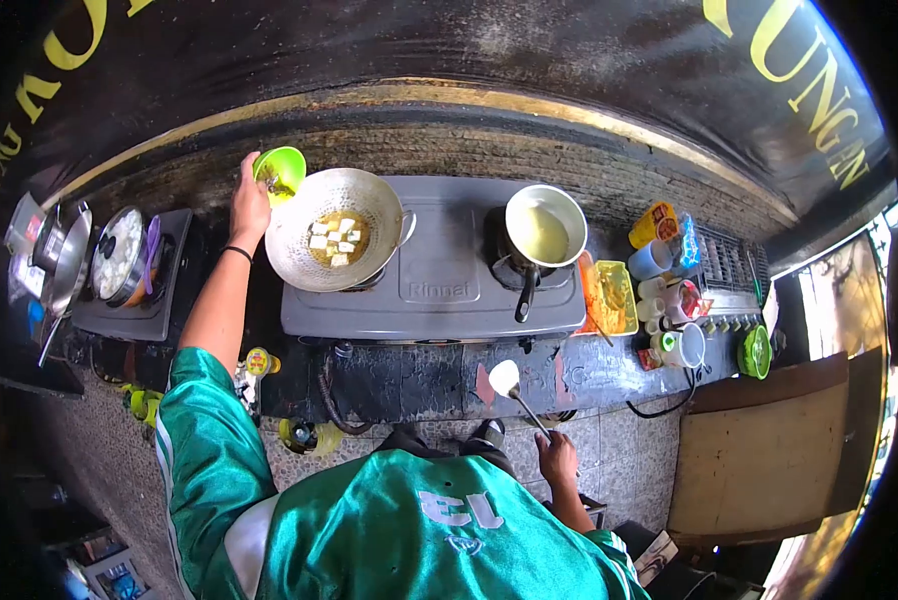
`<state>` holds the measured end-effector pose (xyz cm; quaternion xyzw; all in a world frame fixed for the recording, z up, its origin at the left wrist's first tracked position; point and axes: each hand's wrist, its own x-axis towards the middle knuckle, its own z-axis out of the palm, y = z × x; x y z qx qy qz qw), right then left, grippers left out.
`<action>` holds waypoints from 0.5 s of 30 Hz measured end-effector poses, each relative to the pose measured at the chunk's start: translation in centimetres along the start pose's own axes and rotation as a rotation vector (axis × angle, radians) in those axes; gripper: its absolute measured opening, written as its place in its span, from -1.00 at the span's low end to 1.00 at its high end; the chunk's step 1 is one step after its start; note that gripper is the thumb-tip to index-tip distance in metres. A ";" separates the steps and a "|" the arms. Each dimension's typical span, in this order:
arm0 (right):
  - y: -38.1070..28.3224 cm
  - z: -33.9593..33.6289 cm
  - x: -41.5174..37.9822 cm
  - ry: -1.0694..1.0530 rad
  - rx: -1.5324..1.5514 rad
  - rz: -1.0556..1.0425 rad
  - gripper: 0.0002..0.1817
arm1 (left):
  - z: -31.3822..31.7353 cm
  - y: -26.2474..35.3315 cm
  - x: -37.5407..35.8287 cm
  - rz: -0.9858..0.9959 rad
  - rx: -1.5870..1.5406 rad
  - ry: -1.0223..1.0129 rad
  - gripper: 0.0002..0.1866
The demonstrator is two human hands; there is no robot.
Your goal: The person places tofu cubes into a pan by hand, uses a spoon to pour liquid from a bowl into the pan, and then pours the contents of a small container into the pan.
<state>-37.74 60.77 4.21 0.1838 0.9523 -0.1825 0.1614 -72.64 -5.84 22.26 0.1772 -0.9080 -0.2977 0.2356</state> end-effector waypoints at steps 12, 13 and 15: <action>-0.2 -1.9 2.8 -0.054 0.000 -0.094 -0.42 | -6.4 -1.7 -10.8 -0.736 -1.058 -0.311 -0.77; -0.2 -2.3 2.9 -0.069 -0.016 -0.096 -0.41 | -6.8 -0.4 -13.2 -0.778 -1.099 -0.282 -0.76; 1.1 -2.3 3.3 -0.064 -0.006 -0.120 -0.40 | -6.7 2.4 -18.4 -0.874 -1.129 -0.245 -0.75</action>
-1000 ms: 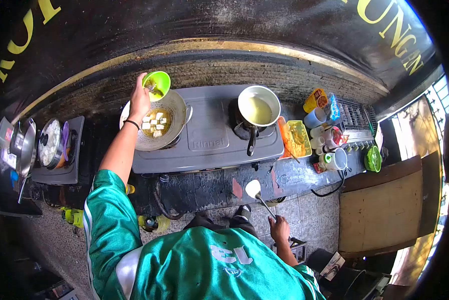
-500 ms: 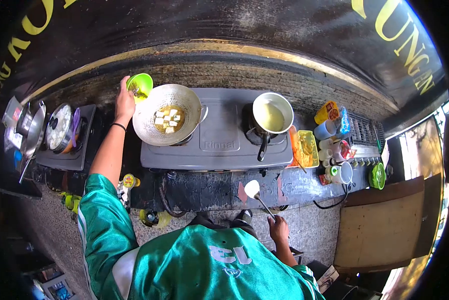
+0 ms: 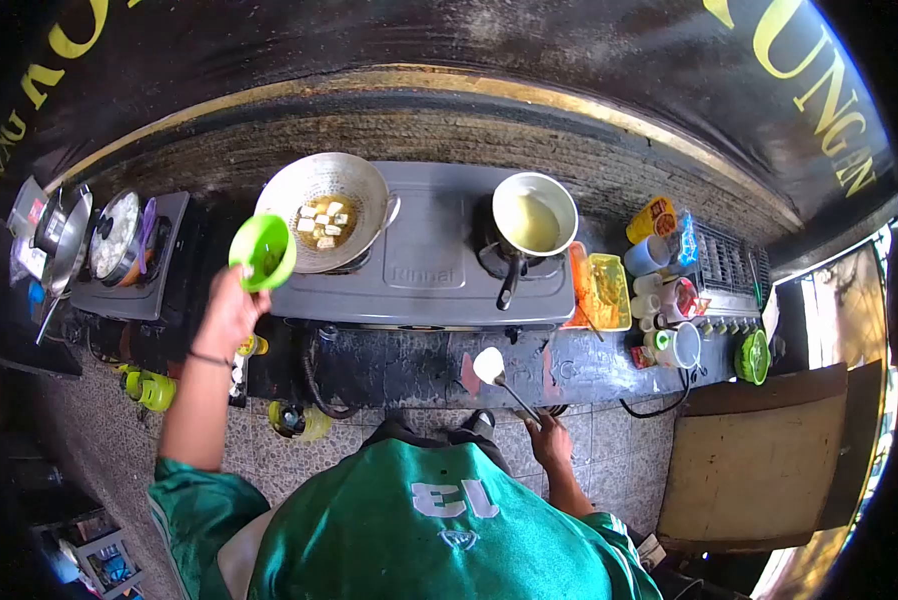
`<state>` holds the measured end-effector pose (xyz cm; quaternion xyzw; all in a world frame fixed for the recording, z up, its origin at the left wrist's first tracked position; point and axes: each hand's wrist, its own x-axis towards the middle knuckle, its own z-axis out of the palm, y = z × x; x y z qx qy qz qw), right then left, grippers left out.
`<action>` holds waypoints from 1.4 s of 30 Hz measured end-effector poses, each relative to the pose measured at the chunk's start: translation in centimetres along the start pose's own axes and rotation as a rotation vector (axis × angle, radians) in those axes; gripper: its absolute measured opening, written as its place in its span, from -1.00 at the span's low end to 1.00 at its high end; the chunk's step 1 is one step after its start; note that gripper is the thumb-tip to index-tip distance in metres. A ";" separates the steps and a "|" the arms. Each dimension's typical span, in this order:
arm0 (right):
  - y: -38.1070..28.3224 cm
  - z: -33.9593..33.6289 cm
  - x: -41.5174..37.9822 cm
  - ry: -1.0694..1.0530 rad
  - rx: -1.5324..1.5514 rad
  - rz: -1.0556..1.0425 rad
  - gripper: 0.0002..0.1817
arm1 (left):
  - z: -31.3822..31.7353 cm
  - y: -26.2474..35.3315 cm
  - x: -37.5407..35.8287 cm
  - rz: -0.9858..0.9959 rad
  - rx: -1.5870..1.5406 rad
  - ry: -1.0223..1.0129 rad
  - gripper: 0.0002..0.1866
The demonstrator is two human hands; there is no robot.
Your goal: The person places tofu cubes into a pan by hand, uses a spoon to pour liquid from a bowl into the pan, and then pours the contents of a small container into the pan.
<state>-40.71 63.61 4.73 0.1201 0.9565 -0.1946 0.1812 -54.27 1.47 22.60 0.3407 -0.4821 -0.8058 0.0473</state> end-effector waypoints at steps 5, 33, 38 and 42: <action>3.7 -1.0 0.0 -0.028 0.001 0.080 -0.40 | 3.1 -13.0 -9.3 -0.162 -0.008 0.018 -0.71; 29.5 -7.0 -9.2 0.231 0.159 0.456 -0.52 | 42.6 -62.3 -9.3 -0.387 0.469 -0.490 -0.41; 28.8 -7.0 -3.9 0.131 0.052 0.255 -0.50 | 36.8 -58.5 -9.6 -0.181 0.638 -0.497 -0.41; 27.1 -6.0 2.9 0.005 0.043 -0.010 -0.47 | 26.4 -53.8 -9.8 0.048 0.770 -0.393 -0.51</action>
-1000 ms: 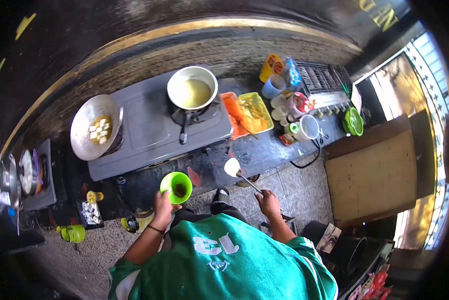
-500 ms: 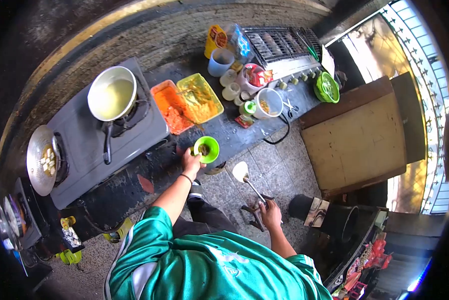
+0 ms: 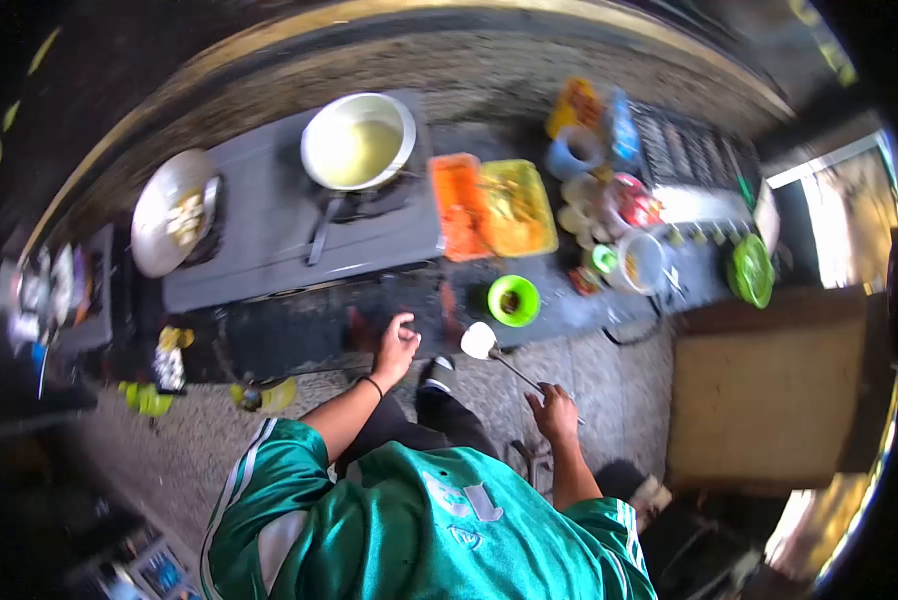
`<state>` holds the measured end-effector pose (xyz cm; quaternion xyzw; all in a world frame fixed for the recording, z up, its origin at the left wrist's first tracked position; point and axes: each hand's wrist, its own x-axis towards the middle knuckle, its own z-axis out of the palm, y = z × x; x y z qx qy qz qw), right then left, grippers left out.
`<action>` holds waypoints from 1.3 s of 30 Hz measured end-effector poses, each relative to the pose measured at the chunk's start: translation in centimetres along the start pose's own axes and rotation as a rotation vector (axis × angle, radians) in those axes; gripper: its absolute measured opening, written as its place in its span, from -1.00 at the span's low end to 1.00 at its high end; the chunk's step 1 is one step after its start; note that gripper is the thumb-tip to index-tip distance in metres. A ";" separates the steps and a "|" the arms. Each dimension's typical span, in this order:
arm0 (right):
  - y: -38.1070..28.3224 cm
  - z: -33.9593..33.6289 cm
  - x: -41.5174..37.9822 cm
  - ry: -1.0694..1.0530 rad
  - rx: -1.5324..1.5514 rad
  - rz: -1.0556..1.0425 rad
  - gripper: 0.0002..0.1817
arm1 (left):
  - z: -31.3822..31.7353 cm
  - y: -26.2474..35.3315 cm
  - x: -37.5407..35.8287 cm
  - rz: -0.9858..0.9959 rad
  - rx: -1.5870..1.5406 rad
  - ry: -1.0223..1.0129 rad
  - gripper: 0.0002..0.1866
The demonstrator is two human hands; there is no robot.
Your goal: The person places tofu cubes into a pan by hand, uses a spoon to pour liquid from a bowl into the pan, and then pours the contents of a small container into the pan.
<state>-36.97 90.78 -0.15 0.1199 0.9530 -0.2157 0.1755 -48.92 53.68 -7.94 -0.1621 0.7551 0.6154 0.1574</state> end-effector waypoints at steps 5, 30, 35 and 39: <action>-5.0 2.8 6.7 -0.105 0.008 -0.204 -0.40 | -12.1 -3.7 -6.7 -0.051 0.073 0.320 -0.50; -15.7 8.7 9.2 0.002 -0.385 -0.268 -0.32 | -36.6 -9.1 -22.0 0.074 0.209 0.926 -0.69; -21.7 9.1 6.1 0.103 -0.344 -0.219 -0.40 | -49.6 -11.3 -16.6 0.232 0.503 1.111 -0.58; -28.1 11.1 2.8 0.157 -0.299 -0.143 -0.40 | -56.2 -14.9 -10.1 -0.228 0.127 0.973 -0.40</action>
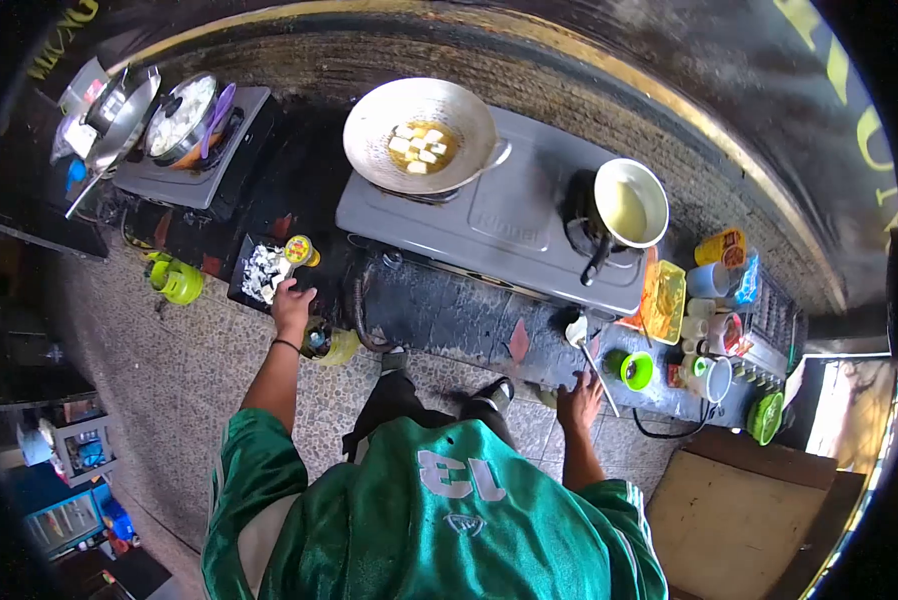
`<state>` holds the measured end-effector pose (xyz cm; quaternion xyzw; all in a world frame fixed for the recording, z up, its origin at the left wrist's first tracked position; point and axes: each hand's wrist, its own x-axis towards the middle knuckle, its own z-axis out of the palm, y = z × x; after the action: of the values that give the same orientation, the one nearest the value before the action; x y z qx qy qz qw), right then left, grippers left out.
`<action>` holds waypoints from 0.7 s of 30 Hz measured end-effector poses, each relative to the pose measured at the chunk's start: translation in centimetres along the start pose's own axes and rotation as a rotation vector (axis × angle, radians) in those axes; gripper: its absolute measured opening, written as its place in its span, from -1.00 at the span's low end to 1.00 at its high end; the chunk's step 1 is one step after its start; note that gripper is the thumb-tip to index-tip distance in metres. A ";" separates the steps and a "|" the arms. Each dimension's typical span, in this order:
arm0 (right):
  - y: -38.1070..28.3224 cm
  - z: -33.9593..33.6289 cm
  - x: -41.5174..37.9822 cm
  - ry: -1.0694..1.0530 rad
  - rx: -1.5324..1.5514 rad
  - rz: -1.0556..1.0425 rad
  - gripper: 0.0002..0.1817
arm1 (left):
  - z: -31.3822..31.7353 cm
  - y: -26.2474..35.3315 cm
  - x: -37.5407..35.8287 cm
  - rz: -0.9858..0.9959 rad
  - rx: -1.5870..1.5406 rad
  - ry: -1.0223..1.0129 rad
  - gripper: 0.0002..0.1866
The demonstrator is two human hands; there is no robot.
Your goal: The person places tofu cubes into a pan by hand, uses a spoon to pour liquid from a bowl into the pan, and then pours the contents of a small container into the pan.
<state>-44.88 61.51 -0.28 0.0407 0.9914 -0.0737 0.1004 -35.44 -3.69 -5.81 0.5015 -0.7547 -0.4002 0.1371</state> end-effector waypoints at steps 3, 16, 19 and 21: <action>-4.7 0.0 -2.4 -0.030 0.025 0.000 -0.42 | 2.6 -0.1 3.3 -0.148 -0.256 -0.024 -0.29; -8.8 -1.5 -9.9 -0.061 0.144 0.103 -0.44 | 7.2 3.6 5.0 -0.173 -0.613 0.245 -0.12; -8.6 -2.5 -9.9 -0.100 0.156 0.174 -0.44 | 9.1 2.6 6.2 -0.102 -0.723 0.308 -0.13; -8.3 -3.0 -9.6 -0.089 0.136 0.142 -0.44 | 9.1 3.0 6.2 -0.103 -0.696 0.330 -0.20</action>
<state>-36.88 53.14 5.70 0.1141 0.9733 -0.1354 0.1461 -45.78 -4.27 -10.67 0.5199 -0.5156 -0.5524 0.3984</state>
